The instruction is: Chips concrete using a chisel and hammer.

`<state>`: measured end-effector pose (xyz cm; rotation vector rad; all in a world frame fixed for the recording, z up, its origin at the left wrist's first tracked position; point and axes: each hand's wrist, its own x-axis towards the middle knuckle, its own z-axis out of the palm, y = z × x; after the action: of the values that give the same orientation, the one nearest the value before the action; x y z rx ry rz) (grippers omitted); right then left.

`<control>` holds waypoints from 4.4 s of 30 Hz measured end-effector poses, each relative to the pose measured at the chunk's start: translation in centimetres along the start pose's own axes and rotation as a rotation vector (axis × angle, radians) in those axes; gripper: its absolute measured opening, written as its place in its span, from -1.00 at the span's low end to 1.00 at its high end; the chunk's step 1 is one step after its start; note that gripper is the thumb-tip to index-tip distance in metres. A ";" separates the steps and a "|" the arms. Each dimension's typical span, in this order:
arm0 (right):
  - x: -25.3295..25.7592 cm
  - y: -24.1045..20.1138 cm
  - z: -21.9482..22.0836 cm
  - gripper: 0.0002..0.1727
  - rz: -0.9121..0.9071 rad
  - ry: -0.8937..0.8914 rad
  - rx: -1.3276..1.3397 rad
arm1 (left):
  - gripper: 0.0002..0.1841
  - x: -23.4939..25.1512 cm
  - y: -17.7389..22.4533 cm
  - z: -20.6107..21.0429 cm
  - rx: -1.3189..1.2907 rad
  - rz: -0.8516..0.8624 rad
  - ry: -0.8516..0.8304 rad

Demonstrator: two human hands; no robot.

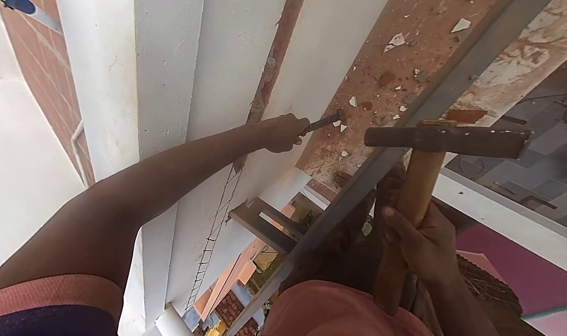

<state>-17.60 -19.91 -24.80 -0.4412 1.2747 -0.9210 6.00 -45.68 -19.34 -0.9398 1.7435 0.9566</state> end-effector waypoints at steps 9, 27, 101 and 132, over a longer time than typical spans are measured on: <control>0.7 0.6 -0.4 -0.73 0.027 -0.024 0.033 | -0.74 0.0 0.1 -0.3 0.000 -0.099 -0.026; 4.1 -8.1 -2.3 -0.91 -0.264 0.126 0.332 | -0.78 -0.7 -0.1 1.7 -0.069 -0.017 -0.104; -2.4 -3.8 0.8 -0.89 -0.009 -0.138 -0.180 | -0.79 -6.0 -1.9 3.8 -0.172 0.064 0.037; -1.8 -1.6 1.0 -0.94 0.417 -0.164 0.091 | -0.62 -2.1 -0.3 6.7 -0.099 0.014 -0.202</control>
<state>-17.26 -19.63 -22.27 -0.1640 1.1135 -0.5741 9.21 -39.39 -19.39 -0.8621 1.5466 1.1156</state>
